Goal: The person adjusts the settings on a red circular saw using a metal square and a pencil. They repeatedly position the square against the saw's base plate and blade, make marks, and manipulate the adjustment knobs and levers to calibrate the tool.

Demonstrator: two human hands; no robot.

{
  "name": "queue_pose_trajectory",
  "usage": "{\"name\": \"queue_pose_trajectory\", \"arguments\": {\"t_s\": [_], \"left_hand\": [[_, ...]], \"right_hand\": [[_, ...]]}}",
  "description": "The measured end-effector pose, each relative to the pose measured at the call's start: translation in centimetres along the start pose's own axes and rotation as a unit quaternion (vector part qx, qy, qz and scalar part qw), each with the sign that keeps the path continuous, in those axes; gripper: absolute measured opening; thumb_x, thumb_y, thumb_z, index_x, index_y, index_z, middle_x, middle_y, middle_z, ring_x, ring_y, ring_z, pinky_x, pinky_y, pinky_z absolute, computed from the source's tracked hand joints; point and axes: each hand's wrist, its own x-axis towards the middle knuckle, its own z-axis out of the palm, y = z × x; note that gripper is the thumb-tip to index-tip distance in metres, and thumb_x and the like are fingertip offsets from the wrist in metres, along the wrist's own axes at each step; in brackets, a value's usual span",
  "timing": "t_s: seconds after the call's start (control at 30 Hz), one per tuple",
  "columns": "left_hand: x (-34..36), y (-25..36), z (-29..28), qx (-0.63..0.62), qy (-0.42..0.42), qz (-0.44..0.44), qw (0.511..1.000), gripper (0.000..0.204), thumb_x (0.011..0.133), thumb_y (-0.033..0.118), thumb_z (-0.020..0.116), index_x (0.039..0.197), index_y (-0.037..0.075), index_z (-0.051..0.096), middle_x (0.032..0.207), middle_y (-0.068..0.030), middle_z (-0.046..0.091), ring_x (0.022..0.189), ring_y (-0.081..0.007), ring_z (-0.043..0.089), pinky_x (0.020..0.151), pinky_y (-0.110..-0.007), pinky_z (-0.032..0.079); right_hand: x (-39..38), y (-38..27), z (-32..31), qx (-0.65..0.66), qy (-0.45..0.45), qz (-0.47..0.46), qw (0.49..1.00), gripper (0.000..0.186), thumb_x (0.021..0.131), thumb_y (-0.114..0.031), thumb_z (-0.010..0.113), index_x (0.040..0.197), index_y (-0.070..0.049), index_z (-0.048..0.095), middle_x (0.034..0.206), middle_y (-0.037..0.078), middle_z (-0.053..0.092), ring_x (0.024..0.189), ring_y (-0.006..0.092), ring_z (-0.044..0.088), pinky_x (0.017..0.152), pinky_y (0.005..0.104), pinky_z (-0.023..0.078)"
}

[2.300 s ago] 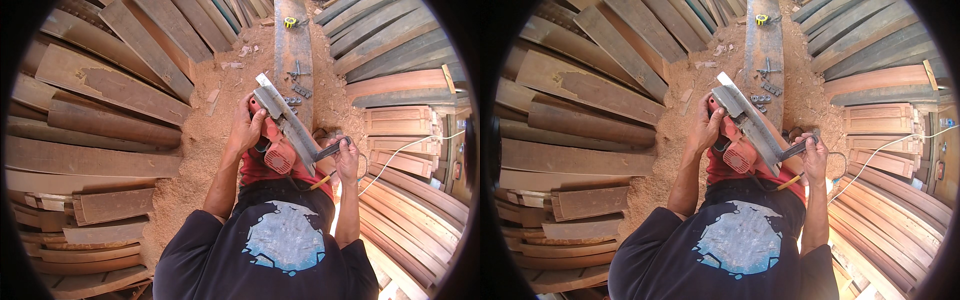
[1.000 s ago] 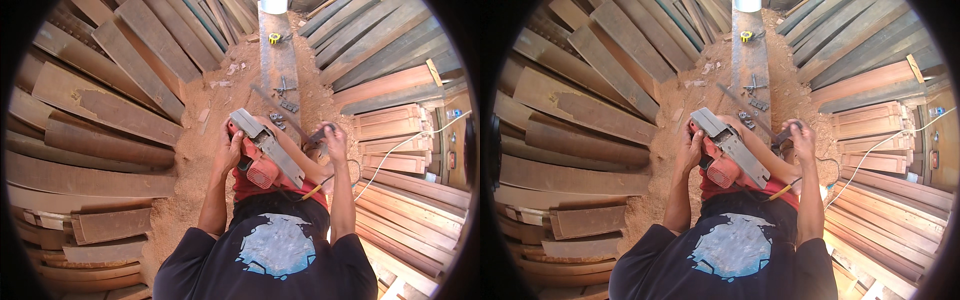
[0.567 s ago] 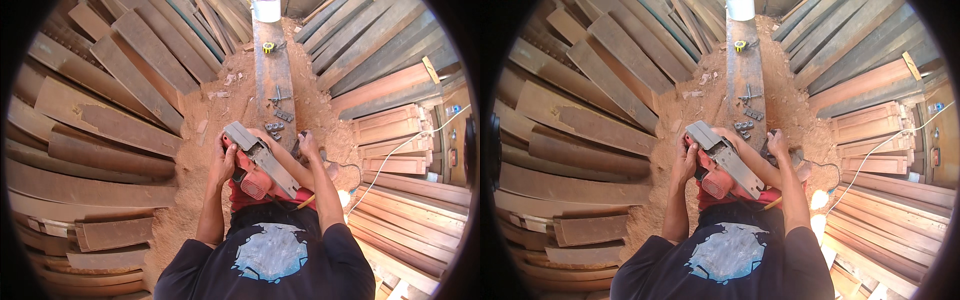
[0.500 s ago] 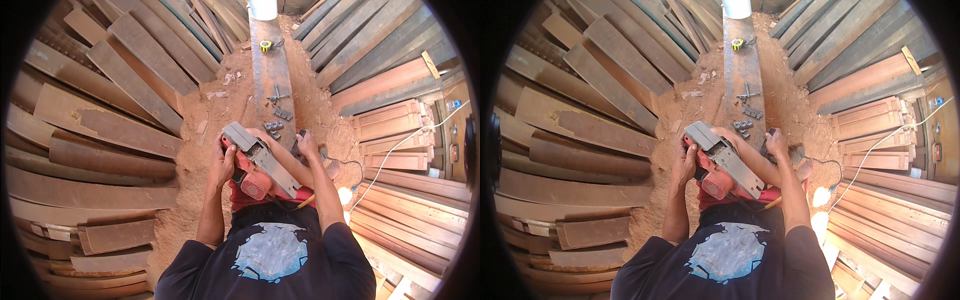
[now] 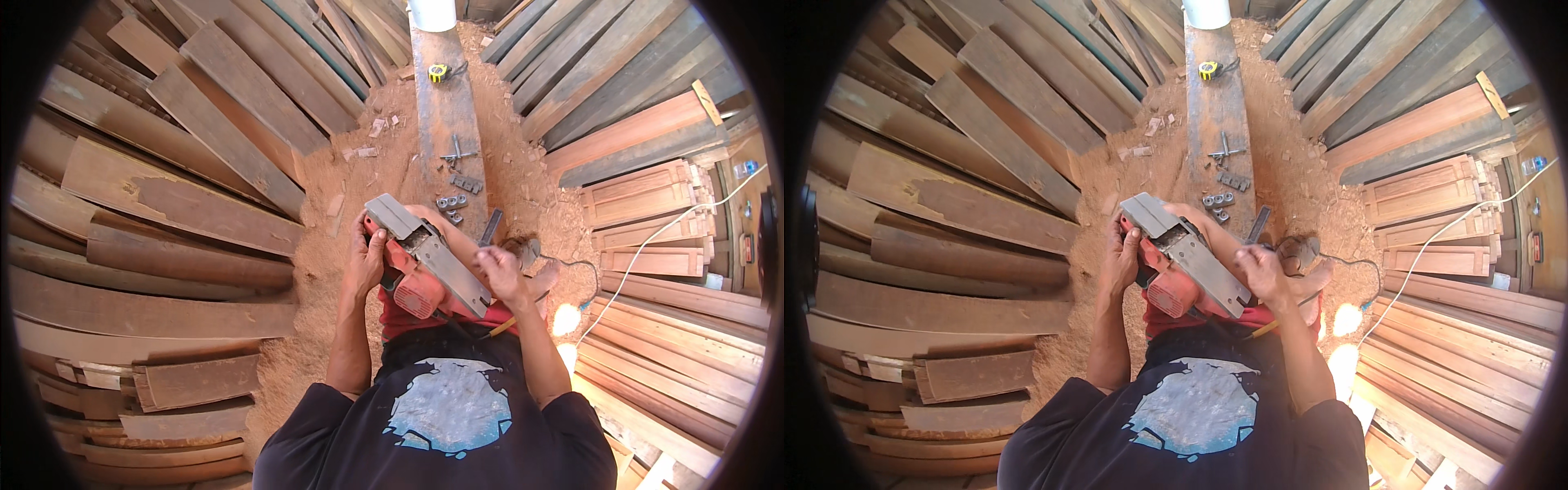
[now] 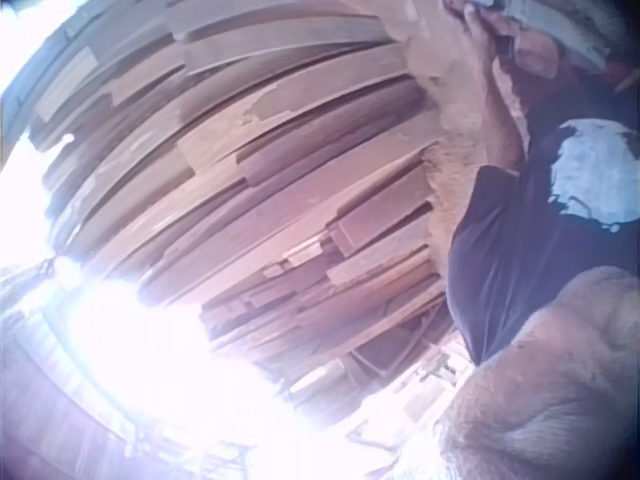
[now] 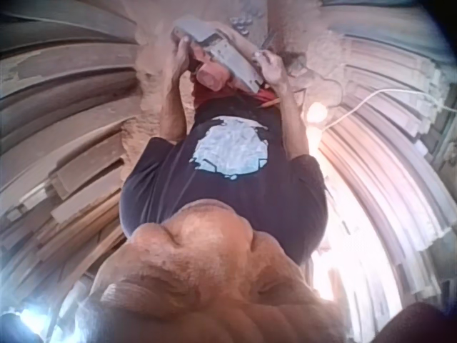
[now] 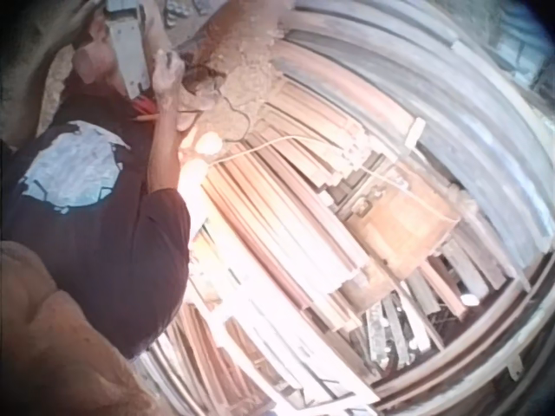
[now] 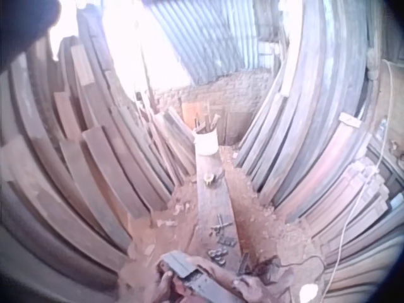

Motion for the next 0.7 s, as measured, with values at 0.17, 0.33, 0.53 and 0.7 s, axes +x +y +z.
{"name": "queue_pose_trajectory", "arguments": {"t_s": [0.17, 0.33, 0.53, 0.7], "left_hand": [[0.8, 0.8, 0.5, 0.001, 0.005, 0.031, 1.000, 0.051, 0.106, 0.021, 0.053, 0.149, 0.002, 0.035, 0.137, -0.0178, 0.053, 0.131, -0.0242, 0.048, 0.111, -0.038, 0.038], [-1.5, -0.9, -1.1, 0.119, 0.011, -0.009, 0.993, 0.053, 0.104, 0.036, 0.051, 0.129, -0.010, 0.052, 0.119, -0.0204, 0.062, 0.111, -0.0271, 0.059, 0.097, -0.039, 0.046], [-4.5, 3.4, -0.2, -0.141, 0.038, -0.017, 0.989, 0.053, 0.109, 0.040, 0.039, 0.123, -0.008, 0.058, 0.119, -0.0151, 0.063, 0.109, -0.0204, 0.057, 0.096, -0.038, 0.046], [-1.9, 7.5, -5.9, -0.030, -0.024, 0.099, 0.994, 0.050, 0.106, 0.043, 0.047, 0.123, -0.002, 0.059, 0.110, -0.0074, 0.062, 0.104, -0.0149, 0.055, 0.096, -0.031, 0.044]], "right_hand": [[-1.2, 1.7, 2.7, 0.063, -0.054, -0.047, 0.995, 0.035, 0.106, -0.025, 0.050, 0.096, 0.002, 0.070, 0.080, 0.002, 0.064, 0.072, 0.0061, 0.053, 0.064, 0.0278, 0.045], [-3.5, -1.5, 2.7, -0.121, -0.003, -0.124, 0.985, 0.040, 0.105, -0.027, 0.050, 0.082, 0.003, 0.064, 0.068, 0.015, 0.059, 0.064, 0.0226, 0.057, 0.063, 0.0389, 0.045], [-9.3, -9.7, 5.5, -0.187, 0.069, -0.222, 0.955, 0.039, 0.101, -0.027, 0.053, 0.078, 0.003, 0.064, 0.077, 0.026, 0.065, 0.076, 0.0438, 0.062, 0.072, 0.0492, 0.048], [-11.0, -12.7, 9.0, -0.206, 0.081, -0.301, 0.928, 0.027, 0.097, -0.020, 0.058, 0.086, 0.005, 0.060, 0.080, 0.028, 0.059, 0.082, 0.0479, 0.058, 0.077, 0.0538, 0.046]]}}
